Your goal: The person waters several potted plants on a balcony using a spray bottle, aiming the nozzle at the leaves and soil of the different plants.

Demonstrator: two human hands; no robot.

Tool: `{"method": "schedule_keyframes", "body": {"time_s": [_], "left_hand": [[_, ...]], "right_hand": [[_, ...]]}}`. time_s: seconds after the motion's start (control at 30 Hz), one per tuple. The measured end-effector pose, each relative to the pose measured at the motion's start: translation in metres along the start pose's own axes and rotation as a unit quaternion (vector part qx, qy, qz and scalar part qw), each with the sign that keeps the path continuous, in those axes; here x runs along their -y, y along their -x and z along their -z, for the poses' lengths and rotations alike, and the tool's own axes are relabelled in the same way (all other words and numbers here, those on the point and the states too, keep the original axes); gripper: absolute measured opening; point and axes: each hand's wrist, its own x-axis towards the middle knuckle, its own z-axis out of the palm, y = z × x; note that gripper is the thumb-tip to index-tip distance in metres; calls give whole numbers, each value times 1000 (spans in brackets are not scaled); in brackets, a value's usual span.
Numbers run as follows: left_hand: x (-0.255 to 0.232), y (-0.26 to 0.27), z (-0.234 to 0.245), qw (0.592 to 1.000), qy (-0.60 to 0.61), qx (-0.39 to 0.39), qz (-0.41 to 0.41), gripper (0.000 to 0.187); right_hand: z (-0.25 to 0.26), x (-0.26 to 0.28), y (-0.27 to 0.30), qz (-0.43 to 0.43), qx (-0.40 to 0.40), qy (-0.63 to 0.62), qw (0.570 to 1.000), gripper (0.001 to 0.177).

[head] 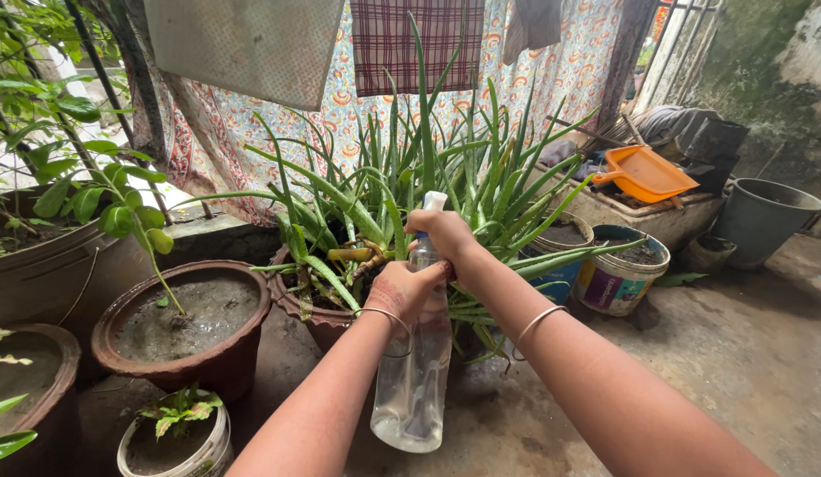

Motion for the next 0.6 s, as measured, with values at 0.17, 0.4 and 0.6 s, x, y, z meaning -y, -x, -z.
{"method": "schedule_keyframes", "body": {"time_s": [0.17,0.4,0.6], "left_hand": [[0,3,7,993,-110,-29,19,53],[8,1,20,996,-79,-29,19,52],[7,7,26,999,51,-17,2,44]], "right_hand": [[-1,-4,2,-20,60,19,998,26],[-20,-9,-4,-30,39,24,999,30],[-36,4,11,-39,64,56,996,33]]}}
